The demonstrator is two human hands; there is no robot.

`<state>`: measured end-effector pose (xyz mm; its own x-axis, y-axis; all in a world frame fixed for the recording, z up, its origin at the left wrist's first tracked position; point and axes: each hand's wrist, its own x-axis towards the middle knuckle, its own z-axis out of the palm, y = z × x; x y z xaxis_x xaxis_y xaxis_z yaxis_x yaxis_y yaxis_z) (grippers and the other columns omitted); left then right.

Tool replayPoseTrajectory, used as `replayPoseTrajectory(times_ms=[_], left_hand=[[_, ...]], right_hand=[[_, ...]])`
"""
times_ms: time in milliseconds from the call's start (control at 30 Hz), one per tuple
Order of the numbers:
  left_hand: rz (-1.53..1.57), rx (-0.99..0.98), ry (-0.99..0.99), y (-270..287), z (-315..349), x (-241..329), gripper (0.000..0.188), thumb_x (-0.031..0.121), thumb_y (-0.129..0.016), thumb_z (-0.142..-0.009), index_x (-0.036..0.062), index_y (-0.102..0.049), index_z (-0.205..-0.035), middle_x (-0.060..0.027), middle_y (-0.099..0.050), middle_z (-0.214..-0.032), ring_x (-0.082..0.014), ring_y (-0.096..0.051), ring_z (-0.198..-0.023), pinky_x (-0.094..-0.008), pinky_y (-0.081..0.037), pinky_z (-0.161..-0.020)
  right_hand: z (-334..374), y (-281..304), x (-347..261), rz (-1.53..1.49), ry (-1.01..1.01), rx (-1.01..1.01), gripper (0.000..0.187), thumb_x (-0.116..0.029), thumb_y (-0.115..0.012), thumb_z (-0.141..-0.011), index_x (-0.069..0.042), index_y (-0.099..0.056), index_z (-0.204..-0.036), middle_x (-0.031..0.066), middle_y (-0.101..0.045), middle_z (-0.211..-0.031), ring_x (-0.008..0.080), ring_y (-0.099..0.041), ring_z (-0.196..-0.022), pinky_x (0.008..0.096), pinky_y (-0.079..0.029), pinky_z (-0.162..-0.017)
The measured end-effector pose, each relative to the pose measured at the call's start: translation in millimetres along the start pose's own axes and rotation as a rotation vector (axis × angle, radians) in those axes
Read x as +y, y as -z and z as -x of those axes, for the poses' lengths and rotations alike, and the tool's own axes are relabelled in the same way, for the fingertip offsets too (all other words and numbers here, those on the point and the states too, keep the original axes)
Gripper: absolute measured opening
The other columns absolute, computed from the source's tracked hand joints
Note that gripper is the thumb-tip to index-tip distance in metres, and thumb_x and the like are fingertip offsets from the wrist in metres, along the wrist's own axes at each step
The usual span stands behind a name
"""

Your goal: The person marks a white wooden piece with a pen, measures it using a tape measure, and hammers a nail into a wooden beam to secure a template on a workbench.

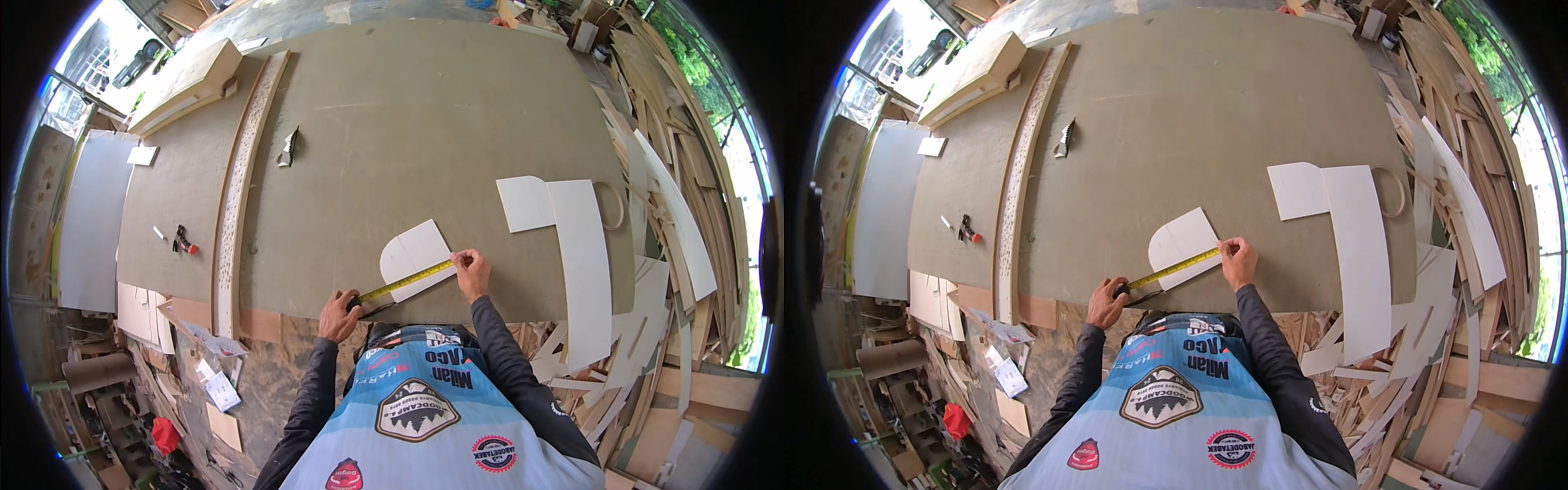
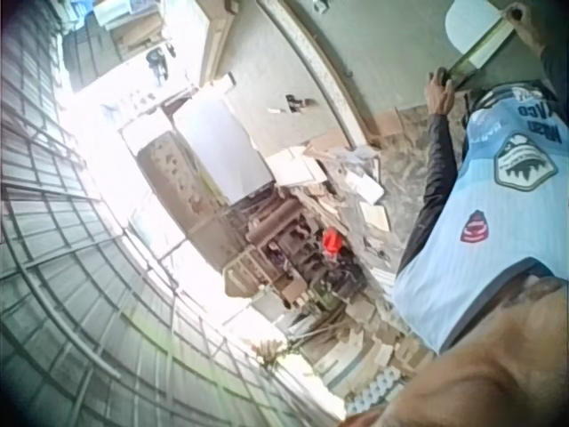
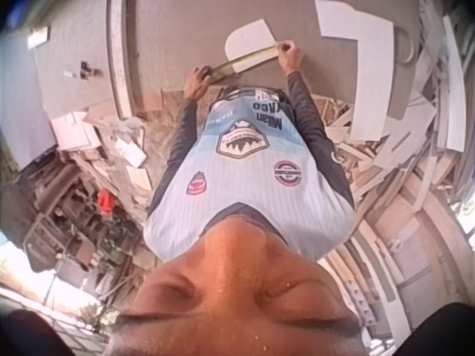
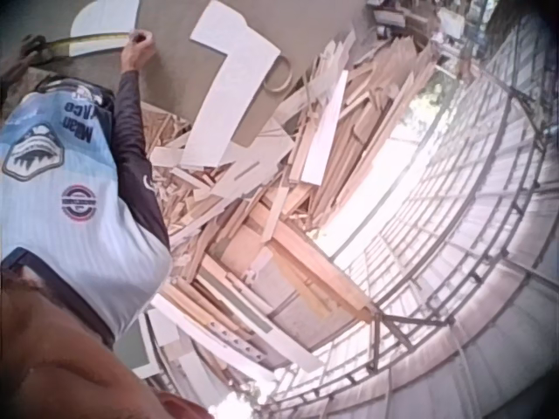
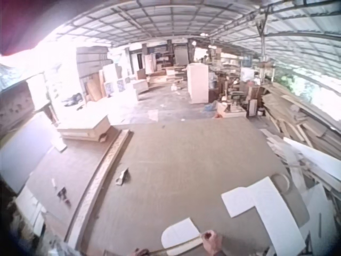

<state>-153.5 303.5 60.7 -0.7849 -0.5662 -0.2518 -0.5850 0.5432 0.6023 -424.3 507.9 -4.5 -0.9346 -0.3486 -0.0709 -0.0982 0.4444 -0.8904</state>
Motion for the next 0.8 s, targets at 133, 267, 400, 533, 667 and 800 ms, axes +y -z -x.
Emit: replayPoseTrajectory(times_ms=[133, 267, 400, 533, 667, 800], left_hand=[[-0.048, -0.116, -0.042, 2, -3, -1, 0.04, 0.03, -0.056, -0.086, 0.0162, -0.062, -0.123, -0.0177, -0.059, -0.097, -0.0379, -0.06, -0.095, -0.0472, -0.049, -0.083], [-0.086, -0.157, -0.035, -5, -7, 13, 0.042, 0.03, -0.054, -0.089, 0.0203, -0.061, -0.129, -0.0175, -0.057, -0.096, -0.0362, -0.061, -0.095, -0.0461, -0.05, -0.083], [-0.157, -0.137, -0.012, -9, -12, 33, 0.05, 0.031, -0.054, -0.09, 0.0278, -0.056, -0.14, -0.0174, -0.056, -0.097, -0.0346, -0.061, -0.094, -0.0461, -0.05, -0.083], [-0.276, -0.163, -0.024, -12, -12, 39, 0.056, 0.032, -0.055, -0.09, 0.0339, -0.051, -0.146, -0.0185, -0.056, -0.097, -0.0356, -0.062, -0.093, -0.0465, -0.051, -0.082], [-0.28, -0.116, -0.004, -15, -14, 39, 0.054, 0.033, -0.055, -0.09, 0.0339, -0.054, -0.144, -0.0196, -0.056, -0.097, -0.0373, -0.063, -0.09, -0.0473, -0.052, -0.081], [-0.299, -0.1, 0.005, -15, -18, 39, 0.053, 0.033, -0.055, -0.089, 0.032, -0.057, -0.142, -0.0201, -0.056, -0.097, -0.0377, -0.064, -0.088, -0.0479, -0.052, -0.08]], right_hand=[[2, -6, -8, 0.059, 0.042, -0.01, 0.027, -0.024, -0.076, -0.088, -0.001, -0.064, -0.08, 0.0099, -0.067, -0.071, 0.0213, -0.064, -0.064, 0.0351, -0.051, -0.063], [-1, -15, -12, 0.143, 0.195, 0.032, 0.025, -0.022, -0.072, -0.089, -0.003, -0.059, -0.08, 0.0124, -0.065, -0.076, 0.033, -0.063, -0.072, 0.0434, -0.049, -0.066], [-11, -20, -7, 0.21, 0.302, 0.051, 0.022, -0.019, -0.068, -0.093, -0.004, -0.054, -0.084, 0.0126, -0.062, -0.079, 0.0354, -0.061, -0.076, 0.0463, -0.047, -0.068], [-10, -26, -4, 0.278, 0.455, 0.086, 0.02, -0.018, -0.064, -0.096, -0.005, -0.051, -0.088, 0.0126, -0.058, -0.083, 0.0357, -0.059, -0.08, 0.047, -0.047, -0.07], [-5, -27, -5, 0.279, 0.44, 0.053, 0.02, -0.021, -0.06, -0.099, -0.006, -0.049, -0.091, 0.0125, -0.056, -0.088, 0.0352, -0.057, -0.085, 0.0462, -0.047, -0.074], [-5, -26, -4, 0.303, 0.45, 0.053, 0.021, -0.024, -0.058, -0.1, -0.007, -0.05, -0.092, 0.0123, -0.055, -0.091, 0.0344, -0.057, -0.087, 0.0458, -0.047, -0.076]])
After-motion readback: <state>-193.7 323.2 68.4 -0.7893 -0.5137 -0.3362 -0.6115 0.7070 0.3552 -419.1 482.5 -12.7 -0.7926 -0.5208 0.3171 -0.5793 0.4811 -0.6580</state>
